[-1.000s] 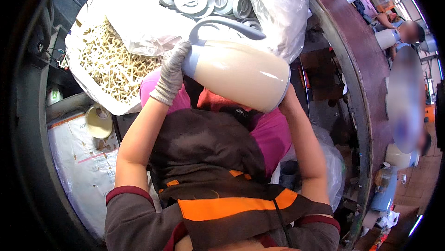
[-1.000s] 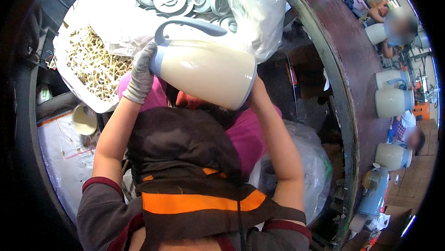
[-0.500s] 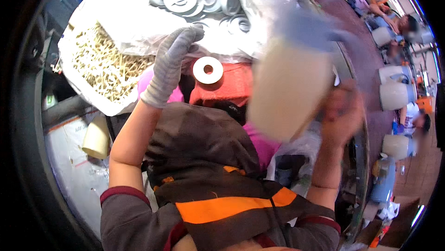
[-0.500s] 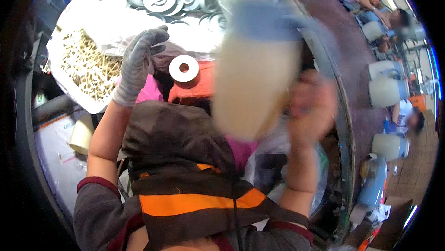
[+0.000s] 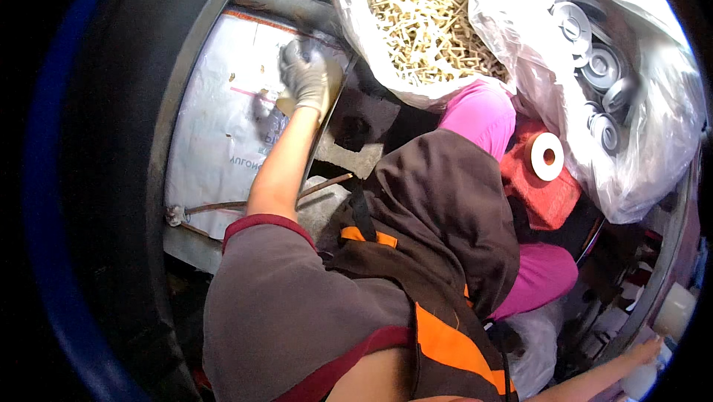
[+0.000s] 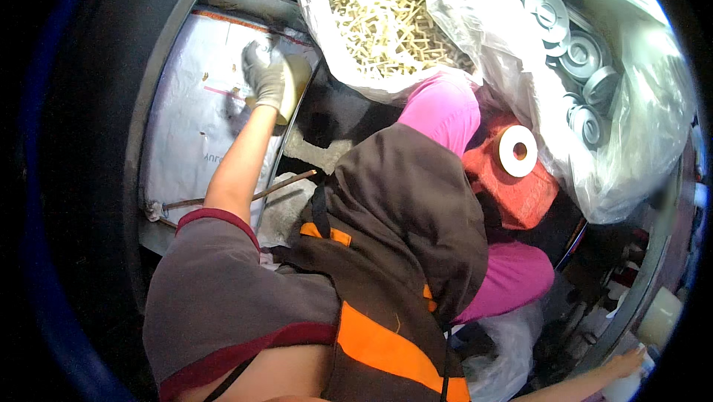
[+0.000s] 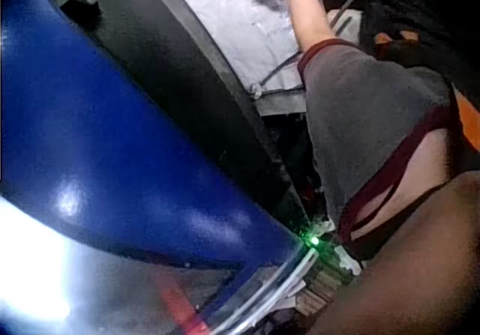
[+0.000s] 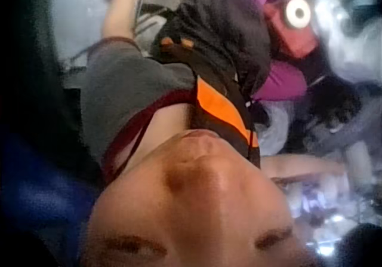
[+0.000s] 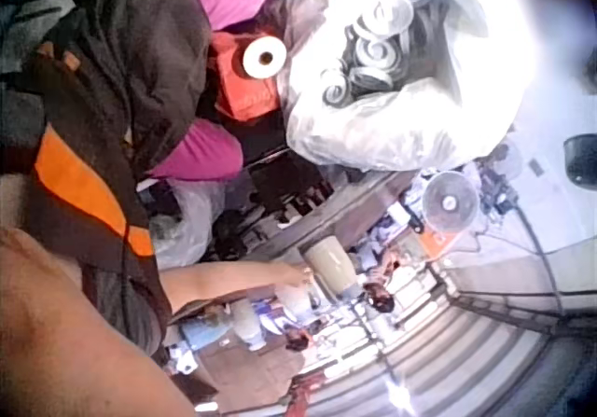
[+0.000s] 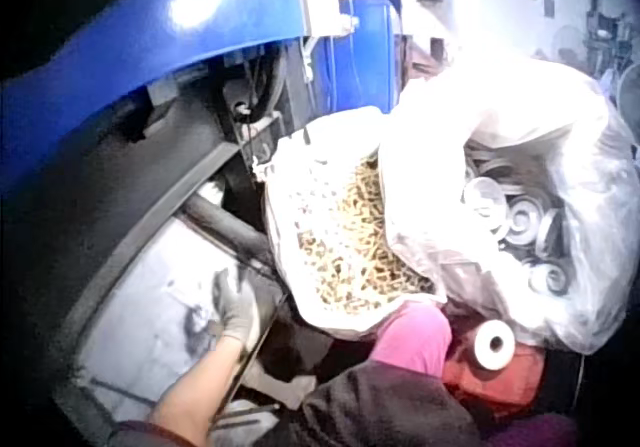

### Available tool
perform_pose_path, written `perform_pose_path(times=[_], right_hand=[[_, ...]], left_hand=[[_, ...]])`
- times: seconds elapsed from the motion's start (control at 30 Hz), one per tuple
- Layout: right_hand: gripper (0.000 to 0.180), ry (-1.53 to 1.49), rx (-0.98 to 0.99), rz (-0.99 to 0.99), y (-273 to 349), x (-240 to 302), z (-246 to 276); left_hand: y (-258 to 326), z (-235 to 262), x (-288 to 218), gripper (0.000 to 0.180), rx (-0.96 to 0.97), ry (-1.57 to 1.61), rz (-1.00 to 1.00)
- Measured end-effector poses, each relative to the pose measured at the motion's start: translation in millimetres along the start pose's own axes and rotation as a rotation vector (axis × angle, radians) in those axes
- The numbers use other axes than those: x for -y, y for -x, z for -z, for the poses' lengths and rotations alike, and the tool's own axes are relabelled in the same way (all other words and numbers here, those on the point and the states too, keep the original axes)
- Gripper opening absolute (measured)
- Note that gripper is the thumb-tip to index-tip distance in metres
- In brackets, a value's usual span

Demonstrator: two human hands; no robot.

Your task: The person sits on the floor and repeatedly assembles white plastic containers by inserting a small white stick into the body and screwing on a grey lid. The person handles the containers one at a time, placing the finished units on a nearby table.

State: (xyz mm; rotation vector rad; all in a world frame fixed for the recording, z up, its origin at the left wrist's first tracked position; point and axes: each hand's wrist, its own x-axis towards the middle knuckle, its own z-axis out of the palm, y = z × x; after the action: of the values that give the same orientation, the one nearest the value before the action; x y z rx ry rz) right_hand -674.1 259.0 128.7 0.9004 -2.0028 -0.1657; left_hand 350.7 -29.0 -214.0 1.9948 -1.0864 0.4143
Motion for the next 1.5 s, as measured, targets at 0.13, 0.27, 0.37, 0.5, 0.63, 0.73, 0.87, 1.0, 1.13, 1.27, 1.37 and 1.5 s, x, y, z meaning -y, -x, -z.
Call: perform_pose_path(times=[0.13,0.27,0.37,0.5,0.63,0.73,0.87,1.0,1.13,1.27,1.37,1.5], right_hand=[[0.039,-1.086,0.089,-0.649,23.6,249.4,155.0],[0.036,-1.222,0.079,-0.012,41.8,311.7,165.5],[0.034,-1.275,0.223,-0.067,53.3,372.9,207.1],[0.037,-1.504,0.324,-0.073,83.0,417.5,242.6],[0.039,-1.671,0.579,0.127,123.3,462.4,280.4],[0.055,-1.822,0.644,0.421,141.0,479.4,315.5],[0.094,-1.963,0.541,0.857,135.6,471.3,352.7],[0.104,-1.969,0.739,1.053,150.9,446.2,369.3],[0.105,-2.158,0.788,0.797,166.8,437.8,334.9],[0.101,-2.19,1.042,0.077,182.0,426.0,307.9],[0.096,-1.844,1.045,0.108,197.6,428.1,302.5],[0.087,-1.654,0.735,0.551,193.3,424.6,308.6]], left_hand=[[34.9,26.3,79.9,0.054,0.034,-0.407,0.555],[40.2,-5.3,138.0,0.057,0.099,0.556,1.116],[26.0,-1.3,163.8,0.061,0.098,1.21,1.247],[-16.6,27.0,84.9,0.058,0.368,1.361,1.076],[-30.0,46.7,-7.4,0.038,0.568,1.313,0.483],[-18.3,63.5,-119.9,0.032,0.738,1.302,0.778],[-2.0,79.5,-194.8,0.029,1.466,1.213,-0.321],[88.1,61.2,-255.6,0.024,1.713,1.256,-0.953],[131.6,37.2,-297.0,0.016,1.697,0.78,-1.076],[82.8,111.1,-333.6,0.02,1.2,1.187,-0.554],[73.8,166.9,-347.5,0.04,1.18,0.907,-1.116],[90.0,166.7,-343.6,0.032,1.263,0.875,-1.123]])
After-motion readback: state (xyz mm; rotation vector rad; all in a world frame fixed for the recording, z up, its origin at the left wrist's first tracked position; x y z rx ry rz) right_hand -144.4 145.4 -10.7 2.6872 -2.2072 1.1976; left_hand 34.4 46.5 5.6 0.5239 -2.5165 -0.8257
